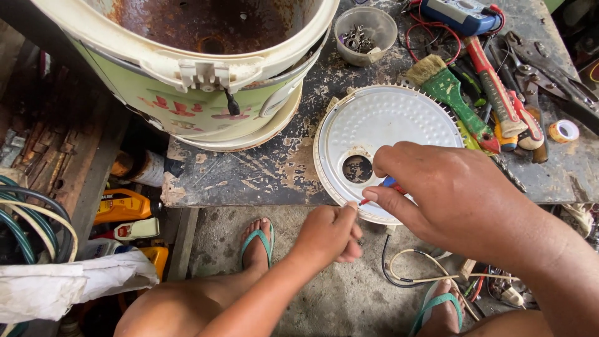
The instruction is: Disassembling a rice cooker to access internal components for repair using a screwdriver.
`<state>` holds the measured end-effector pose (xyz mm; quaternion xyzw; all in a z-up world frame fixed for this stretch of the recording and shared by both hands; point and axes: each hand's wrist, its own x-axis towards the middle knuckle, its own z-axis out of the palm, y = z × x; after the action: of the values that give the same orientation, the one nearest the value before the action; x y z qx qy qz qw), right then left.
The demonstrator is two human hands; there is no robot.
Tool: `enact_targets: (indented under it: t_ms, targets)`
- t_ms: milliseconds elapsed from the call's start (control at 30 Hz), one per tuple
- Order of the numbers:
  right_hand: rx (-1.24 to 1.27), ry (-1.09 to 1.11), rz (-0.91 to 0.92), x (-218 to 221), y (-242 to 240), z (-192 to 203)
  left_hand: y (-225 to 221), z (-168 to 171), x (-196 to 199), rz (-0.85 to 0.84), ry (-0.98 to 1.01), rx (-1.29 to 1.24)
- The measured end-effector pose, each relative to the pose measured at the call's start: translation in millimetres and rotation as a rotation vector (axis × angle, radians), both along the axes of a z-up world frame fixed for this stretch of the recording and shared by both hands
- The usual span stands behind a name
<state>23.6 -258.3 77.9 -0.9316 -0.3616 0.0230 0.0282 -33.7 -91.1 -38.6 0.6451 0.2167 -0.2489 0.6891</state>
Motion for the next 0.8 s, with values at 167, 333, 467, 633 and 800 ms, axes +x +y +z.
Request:
enact_targets:
  t_ms: [167, 333, 467, 633, 800]
  targets:
    - [0.079, 0.019, 0.048, 2.7, -3.5, 0.0, 33.3, -18.5, 9.6, -0.336, -0.997, 1.103]
    - [0.125, 0.060, 0.052, 1.3, -4.1, 1.7, 46.7, 9.1, 35.5, -0.536, -0.940, 0.932]
    - [0.119, 0.073, 0.063, 1.4, -3.0, -0.7, 39.9, 33.5, 53.8, -0.395, -0.631, 0.711]
    - [0.150, 0.069, 0.092, 0.0, 2.7, 1.5, 40.3, -1.4, 86.2, -0.351, -0.722, 0.915]
    - [0.155, 0.067, 0.120, 1.5, 3.3, 0.8, 32.2, -16.2, 103.0, -0.268, -0.831, 1.062]
